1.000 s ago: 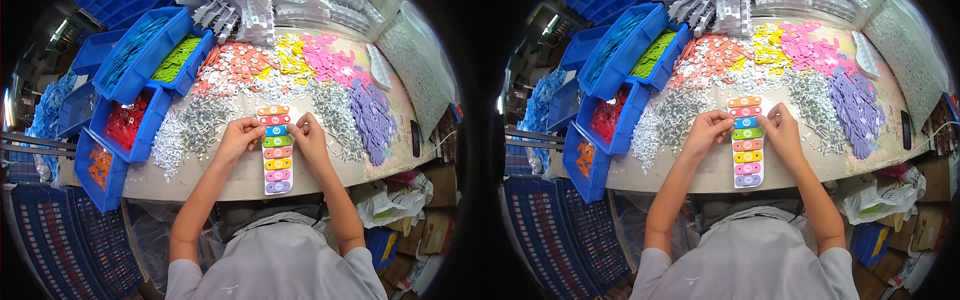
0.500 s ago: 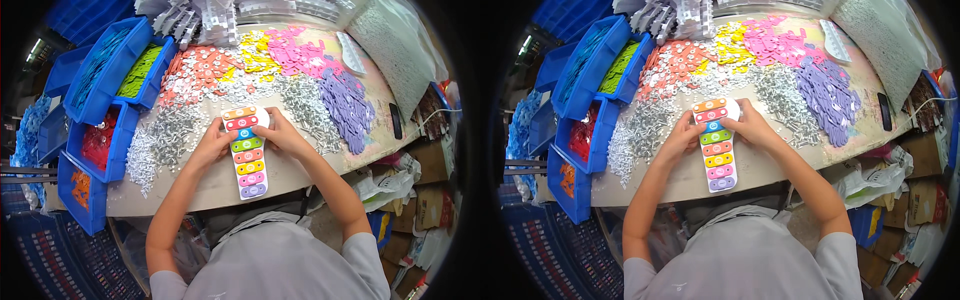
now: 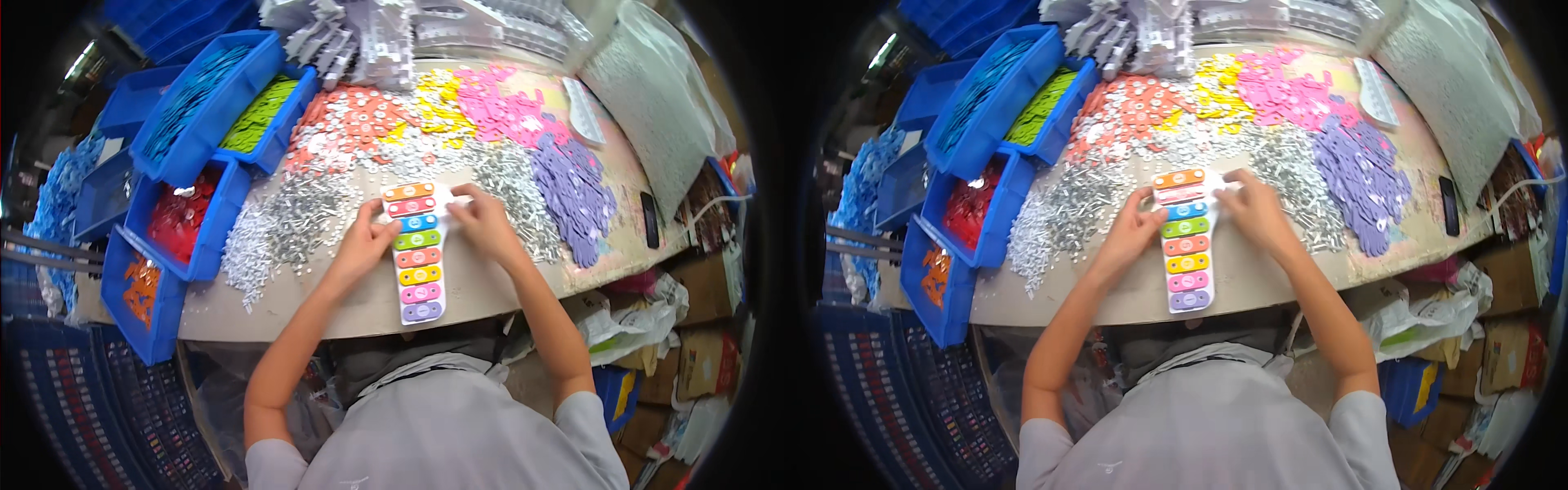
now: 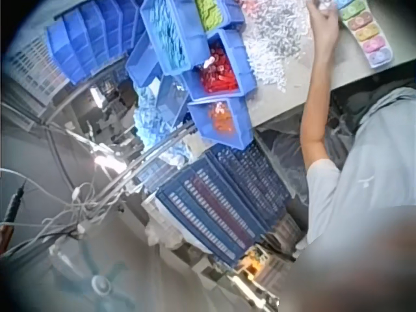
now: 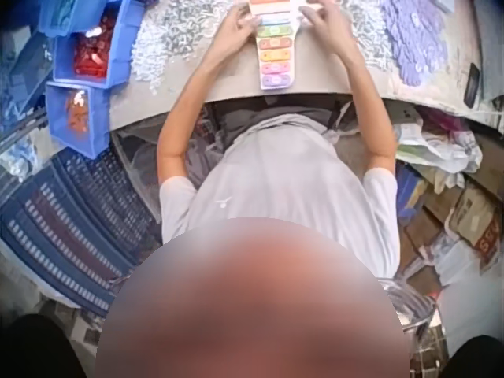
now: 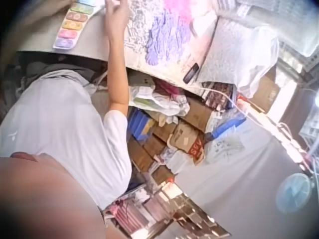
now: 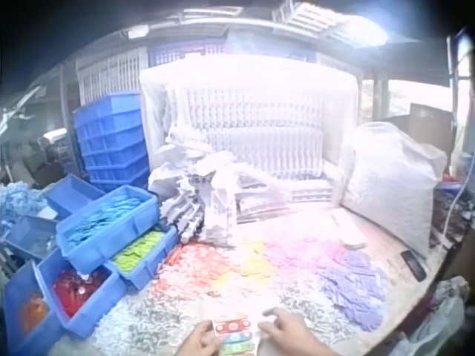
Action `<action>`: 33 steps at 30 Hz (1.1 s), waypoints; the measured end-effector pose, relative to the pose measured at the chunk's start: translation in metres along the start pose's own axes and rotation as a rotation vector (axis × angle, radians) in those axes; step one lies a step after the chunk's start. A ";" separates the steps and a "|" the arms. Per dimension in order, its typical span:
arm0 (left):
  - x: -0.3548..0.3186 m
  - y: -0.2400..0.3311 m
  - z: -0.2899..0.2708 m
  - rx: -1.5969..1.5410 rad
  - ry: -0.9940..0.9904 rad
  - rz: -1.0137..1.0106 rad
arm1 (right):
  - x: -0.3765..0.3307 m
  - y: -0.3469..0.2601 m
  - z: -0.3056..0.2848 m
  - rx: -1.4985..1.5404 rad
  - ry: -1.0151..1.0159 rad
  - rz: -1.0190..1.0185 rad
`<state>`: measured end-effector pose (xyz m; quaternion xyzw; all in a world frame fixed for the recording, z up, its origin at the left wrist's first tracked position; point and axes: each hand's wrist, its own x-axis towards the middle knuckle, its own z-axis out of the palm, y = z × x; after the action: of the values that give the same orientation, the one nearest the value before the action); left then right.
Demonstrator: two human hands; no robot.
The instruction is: The person is assembling a colorful toy xylophone by placing colored metal plates and small metal pins onto a plastic frame.
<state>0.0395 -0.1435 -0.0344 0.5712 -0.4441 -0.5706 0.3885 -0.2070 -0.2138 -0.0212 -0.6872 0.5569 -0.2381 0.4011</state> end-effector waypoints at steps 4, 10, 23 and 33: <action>-0.049 -0.010 -0.005 0.128 0.160 0.158 | 0.005 0.024 -0.052 -0.561 0.507 -0.449; -0.103 -0.005 -0.031 0.431 0.369 0.227 | 0.004 0.041 -0.079 -0.627 0.419 -0.400; -0.096 -0.024 -0.140 1.234 0.869 0.407 | -0.001 0.038 -0.068 -0.284 0.444 -0.175; -0.088 -0.035 -0.141 1.265 0.914 0.315 | -0.055 -0.017 -0.005 0.608 -0.083 0.166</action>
<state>0.1867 -0.0582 -0.0335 0.7915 -0.5559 0.1424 0.2104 -0.2162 -0.1622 0.0018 -0.4972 0.4974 -0.3317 0.6287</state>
